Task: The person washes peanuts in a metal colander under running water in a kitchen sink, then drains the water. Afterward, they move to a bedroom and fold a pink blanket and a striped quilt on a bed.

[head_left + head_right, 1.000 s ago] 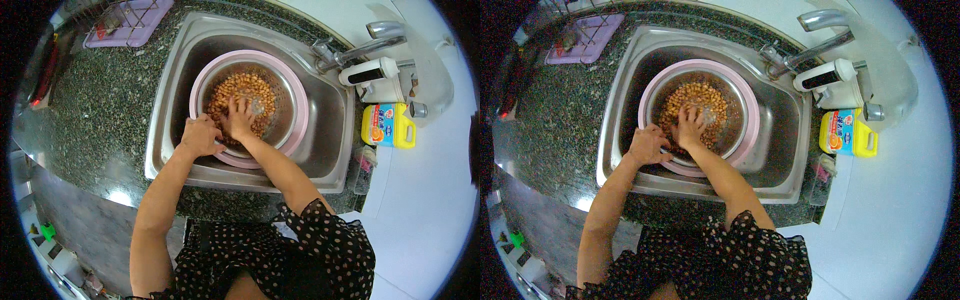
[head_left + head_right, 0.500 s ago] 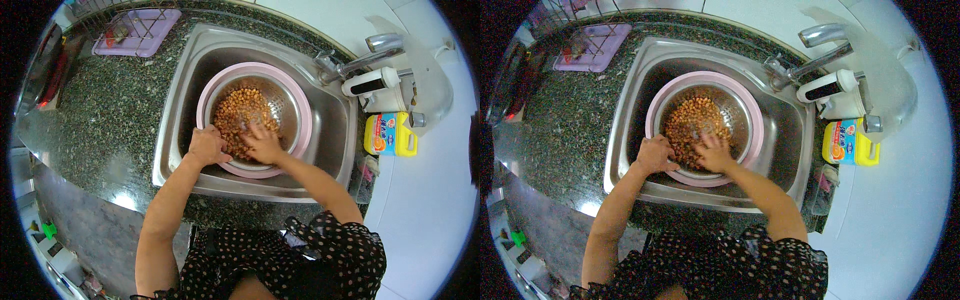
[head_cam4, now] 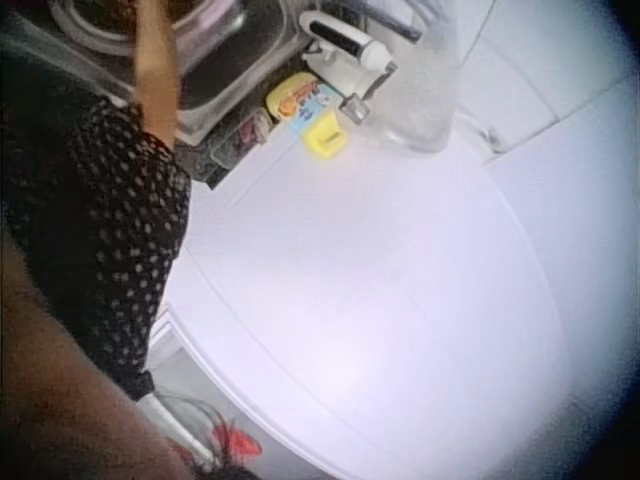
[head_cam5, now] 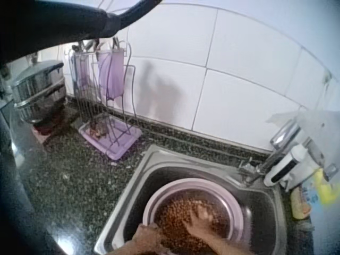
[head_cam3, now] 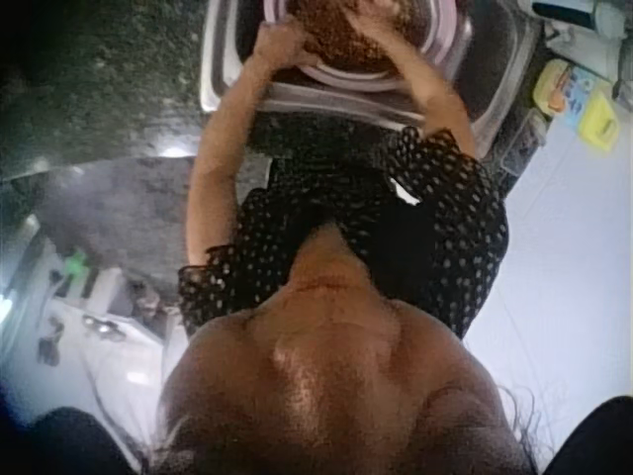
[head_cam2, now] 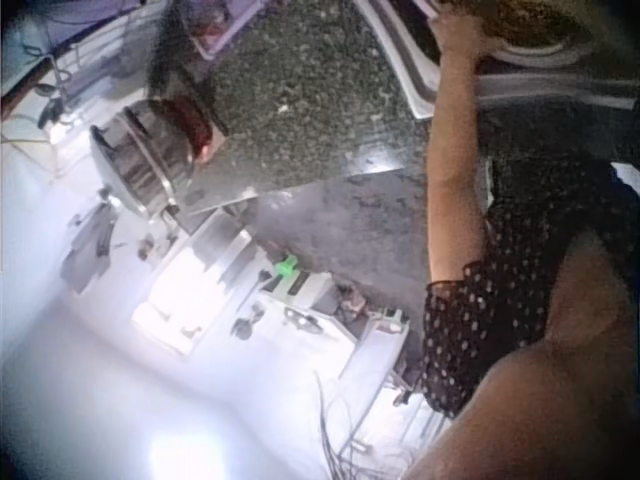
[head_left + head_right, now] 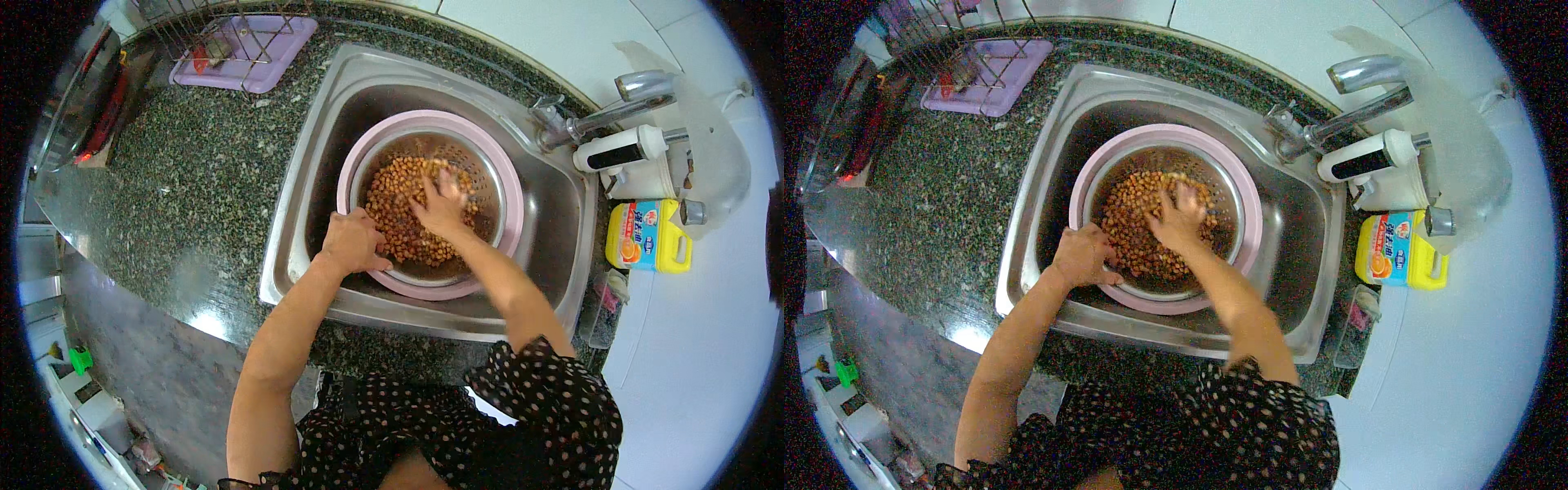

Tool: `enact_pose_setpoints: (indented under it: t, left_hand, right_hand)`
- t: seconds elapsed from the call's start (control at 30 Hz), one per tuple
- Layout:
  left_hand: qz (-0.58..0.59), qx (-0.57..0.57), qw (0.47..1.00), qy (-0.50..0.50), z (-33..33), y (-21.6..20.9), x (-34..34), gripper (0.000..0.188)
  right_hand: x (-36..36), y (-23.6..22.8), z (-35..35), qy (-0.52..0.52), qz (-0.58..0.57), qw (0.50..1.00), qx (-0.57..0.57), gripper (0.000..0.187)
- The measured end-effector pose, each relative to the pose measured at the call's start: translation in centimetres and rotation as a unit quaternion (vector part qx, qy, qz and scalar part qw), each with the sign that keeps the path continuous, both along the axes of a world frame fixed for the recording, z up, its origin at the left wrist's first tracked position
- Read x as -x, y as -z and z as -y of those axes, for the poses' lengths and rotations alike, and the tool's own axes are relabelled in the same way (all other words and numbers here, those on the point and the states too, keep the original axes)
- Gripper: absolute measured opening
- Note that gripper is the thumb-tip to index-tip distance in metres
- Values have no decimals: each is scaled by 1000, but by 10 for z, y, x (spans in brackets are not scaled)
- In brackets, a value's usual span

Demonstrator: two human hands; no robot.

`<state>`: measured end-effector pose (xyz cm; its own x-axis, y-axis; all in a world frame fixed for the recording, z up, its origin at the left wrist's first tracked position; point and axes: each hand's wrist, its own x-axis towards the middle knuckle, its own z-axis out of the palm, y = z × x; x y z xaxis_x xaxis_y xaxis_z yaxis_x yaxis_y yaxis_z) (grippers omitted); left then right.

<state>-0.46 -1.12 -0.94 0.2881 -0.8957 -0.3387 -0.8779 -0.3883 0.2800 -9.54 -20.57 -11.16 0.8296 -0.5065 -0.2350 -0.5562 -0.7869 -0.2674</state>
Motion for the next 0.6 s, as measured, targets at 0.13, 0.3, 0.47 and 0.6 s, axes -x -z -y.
enact_pose_setpoints:
  t: [0.13,0.3,0.47,0.6]
  left_hand:
    - [9,9,1000,2,-6,6,2,38]
    - [11,32,999,-5,-7,9,4,39]
    - [-6,-7,1000,-11,-2,8,3,34]
    - [-14,9,1000,-23,-8,14,2,34]
  right_hand:
    - [-5,1,-56,-124,-10,991,-37,68]
    - [42,-29,9,-163,-114,979,39,63]
    - [-15,-17,-53,-87,-54,994,-37,69]
    - [41,-47,-27,-251,-148,956,-29,61]
